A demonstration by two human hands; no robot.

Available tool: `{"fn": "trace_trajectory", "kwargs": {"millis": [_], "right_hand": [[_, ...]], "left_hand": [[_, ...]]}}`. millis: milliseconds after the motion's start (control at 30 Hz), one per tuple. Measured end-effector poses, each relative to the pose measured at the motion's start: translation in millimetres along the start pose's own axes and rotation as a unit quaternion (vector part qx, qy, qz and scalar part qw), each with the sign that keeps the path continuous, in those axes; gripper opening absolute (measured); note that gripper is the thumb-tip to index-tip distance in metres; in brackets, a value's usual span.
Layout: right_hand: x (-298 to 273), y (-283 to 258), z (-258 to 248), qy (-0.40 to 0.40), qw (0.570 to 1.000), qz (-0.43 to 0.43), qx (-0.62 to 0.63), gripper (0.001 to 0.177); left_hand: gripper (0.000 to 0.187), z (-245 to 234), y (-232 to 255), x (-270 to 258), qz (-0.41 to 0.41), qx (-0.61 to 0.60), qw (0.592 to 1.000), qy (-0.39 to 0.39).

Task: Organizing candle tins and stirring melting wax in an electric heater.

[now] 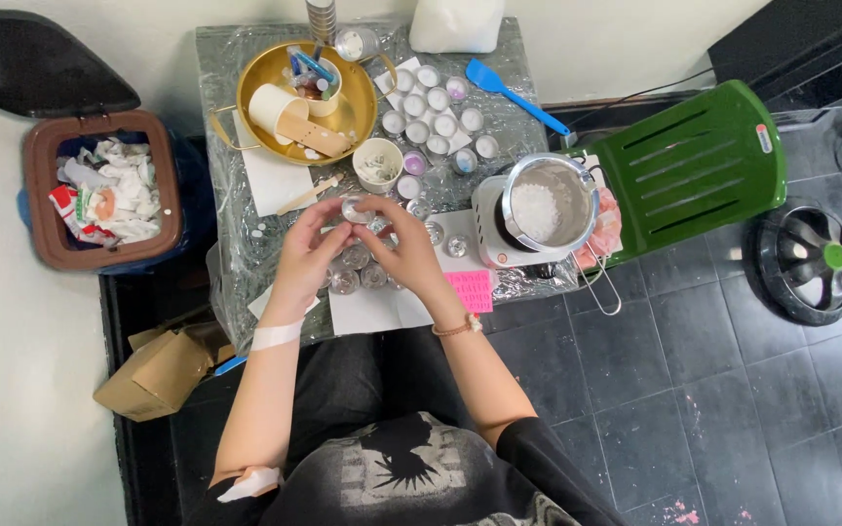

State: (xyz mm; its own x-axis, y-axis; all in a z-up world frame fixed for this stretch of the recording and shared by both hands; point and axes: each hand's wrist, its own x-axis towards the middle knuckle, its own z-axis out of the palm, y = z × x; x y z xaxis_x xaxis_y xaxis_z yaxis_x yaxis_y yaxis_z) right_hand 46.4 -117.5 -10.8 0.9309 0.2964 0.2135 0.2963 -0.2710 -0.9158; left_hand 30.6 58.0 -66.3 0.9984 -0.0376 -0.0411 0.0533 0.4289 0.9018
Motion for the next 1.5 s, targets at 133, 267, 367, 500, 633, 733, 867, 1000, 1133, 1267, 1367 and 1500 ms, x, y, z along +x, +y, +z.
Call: {"fn": "trace_trajectory", "kwargs": {"millis": [133,267,367,500,633,733,867,1000,1133,1267,1367,1500], "right_hand": [[-1.6,-18.0,-3.7,-0.024,0.99,-0.101,-0.1,0.025],[1.3,-14.0,-4.7,0.01,0.994,-0.088,-0.056,0.027],[24.3,3.4,-9.5,0.087,0.991,0.033,-0.092,0.016],[73.8,35.6,-8.7,0.14,0.894,-0.002,-0.425,0.005],[118.5,78.9,8.6,0.074,0.876,0.051,-0.475,0.007],[136.9,109.6,25.1,0.047,0.81,0.109,-0.574,0.006],[138.8,121.2,29.3,0.074,0.804,0.102,-0.581,0.01],[136.2,116.2,28.4,0.048,0.798,0.083,-0.595,0.01],[139.8,121.2,27.9,0.031,0.795,0.107,-0.596,0.01],[139.7,123.9,28.1,0.045,0.798,0.076,-0.597,0.008],[142.1,122.1,26.4,0.037,0.795,0.067,-0.601,0.008],[137.7,109.2,25.3,0.027,0.805,0.059,-0.59,0.007]], "left_hand": [[0.039,-11.4,0.7,-3.8,-0.02,0.029,0.999,-0.011],[0.038,-26.9,-8.1,-3.0,-0.011,0.014,0.999,-0.028],[0.046,-23.2,-3.4,-4.6,0.021,0.033,0.999,-0.004],[0.057,-18.0,-9.7,-8.1,0.058,0.043,0.997,0.002],[0.053,-11.3,-9.4,-13.2,0.086,0.064,0.994,-0.02],[0.054,-7.8,-3.0,-17.5,0.096,0.078,0.992,-0.019],[0.052,-8.0,2.6,-16.6,0.086,0.077,0.993,-0.024],[0.051,-7.4,3.4,-19.6,0.09,0.083,0.992,-0.026],[0.05,-3.4,6.8,-19.0,0.09,0.078,0.993,-0.026],[0.049,-3.5,7.4,-21.8,0.089,0.103,0.991,-0.013],[0.05,-0.8,11.6,-19.9,0.097,0.116,0.988,-0.01],[0.05,0.0,15.7,-22.7,0.095,0.138,0.986,0.008]]}}
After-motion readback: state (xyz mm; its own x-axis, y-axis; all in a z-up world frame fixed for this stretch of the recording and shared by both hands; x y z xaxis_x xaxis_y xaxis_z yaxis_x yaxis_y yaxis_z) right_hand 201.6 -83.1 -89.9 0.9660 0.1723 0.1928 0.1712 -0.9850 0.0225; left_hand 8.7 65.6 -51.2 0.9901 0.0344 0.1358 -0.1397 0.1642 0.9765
